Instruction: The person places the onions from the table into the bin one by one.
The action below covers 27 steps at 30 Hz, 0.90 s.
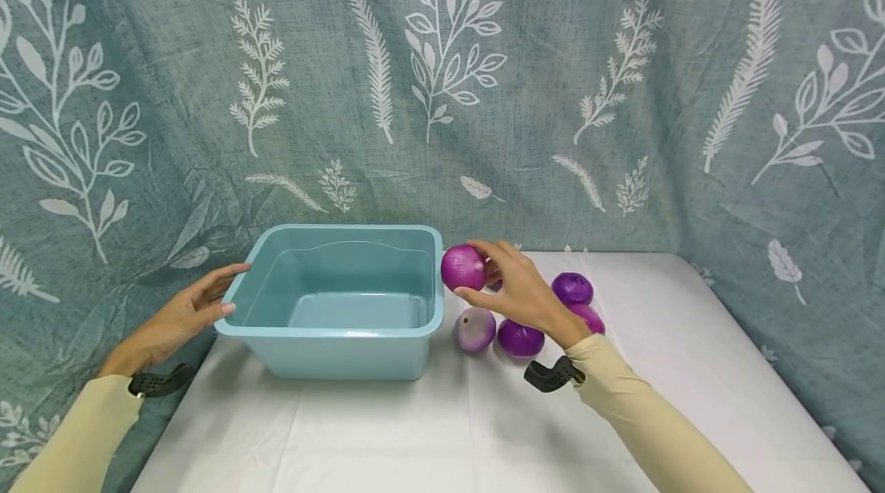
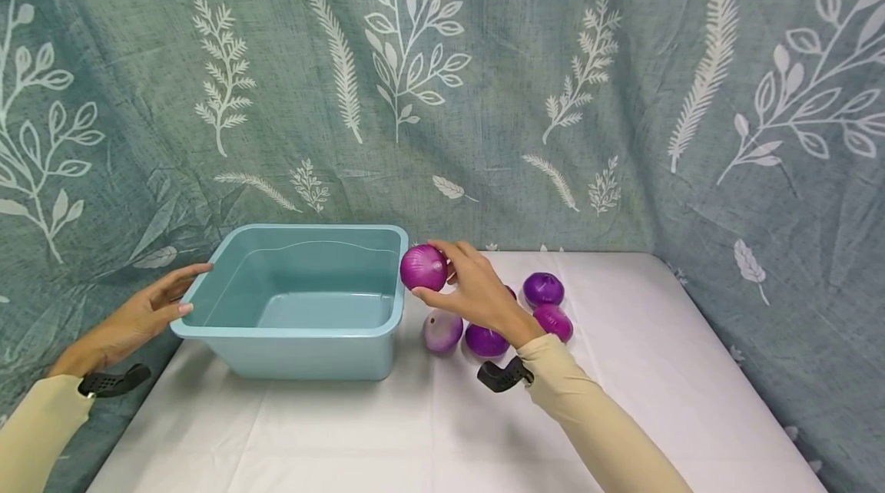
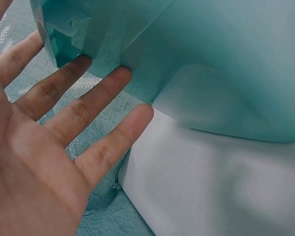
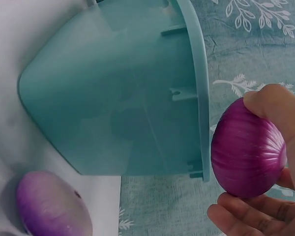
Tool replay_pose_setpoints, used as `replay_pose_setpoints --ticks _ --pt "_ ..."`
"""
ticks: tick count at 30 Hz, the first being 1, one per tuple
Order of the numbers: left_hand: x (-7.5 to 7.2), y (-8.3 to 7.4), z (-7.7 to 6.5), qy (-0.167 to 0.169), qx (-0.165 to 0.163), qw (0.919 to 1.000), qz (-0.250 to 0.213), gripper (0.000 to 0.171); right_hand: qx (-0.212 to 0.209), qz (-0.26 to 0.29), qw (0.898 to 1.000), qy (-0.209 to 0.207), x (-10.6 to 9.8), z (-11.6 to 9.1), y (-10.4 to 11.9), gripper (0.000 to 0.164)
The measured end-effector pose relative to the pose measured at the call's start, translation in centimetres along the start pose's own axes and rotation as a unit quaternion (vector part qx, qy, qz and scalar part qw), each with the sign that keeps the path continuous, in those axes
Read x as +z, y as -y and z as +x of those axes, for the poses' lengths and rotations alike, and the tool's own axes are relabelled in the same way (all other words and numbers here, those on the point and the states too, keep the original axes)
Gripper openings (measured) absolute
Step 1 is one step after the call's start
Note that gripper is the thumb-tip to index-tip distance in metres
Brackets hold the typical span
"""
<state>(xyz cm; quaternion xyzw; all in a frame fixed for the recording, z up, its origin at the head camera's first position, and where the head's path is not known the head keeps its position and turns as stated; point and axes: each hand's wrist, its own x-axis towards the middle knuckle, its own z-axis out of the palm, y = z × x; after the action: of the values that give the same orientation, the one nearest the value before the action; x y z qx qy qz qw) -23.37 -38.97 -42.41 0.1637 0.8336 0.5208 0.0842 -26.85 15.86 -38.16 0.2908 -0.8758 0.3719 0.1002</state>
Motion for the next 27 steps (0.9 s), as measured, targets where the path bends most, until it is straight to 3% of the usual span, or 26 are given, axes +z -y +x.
replay_pose_setpoints --ticks 10,27 --pt "-0.1 0.2 -0.1 -0.001 -0.002 1.0000 -0.005 0.065 -0.031 -0.005 0.999 -0.006 1.0 1.0 1.6 0.076" --pt "0.0 0.2 0.1 0.005 0.005 1.0000 -0.004 0.065 -0.082 0.011 0.996 0.022 3.1 1.5 3.4 0.083"
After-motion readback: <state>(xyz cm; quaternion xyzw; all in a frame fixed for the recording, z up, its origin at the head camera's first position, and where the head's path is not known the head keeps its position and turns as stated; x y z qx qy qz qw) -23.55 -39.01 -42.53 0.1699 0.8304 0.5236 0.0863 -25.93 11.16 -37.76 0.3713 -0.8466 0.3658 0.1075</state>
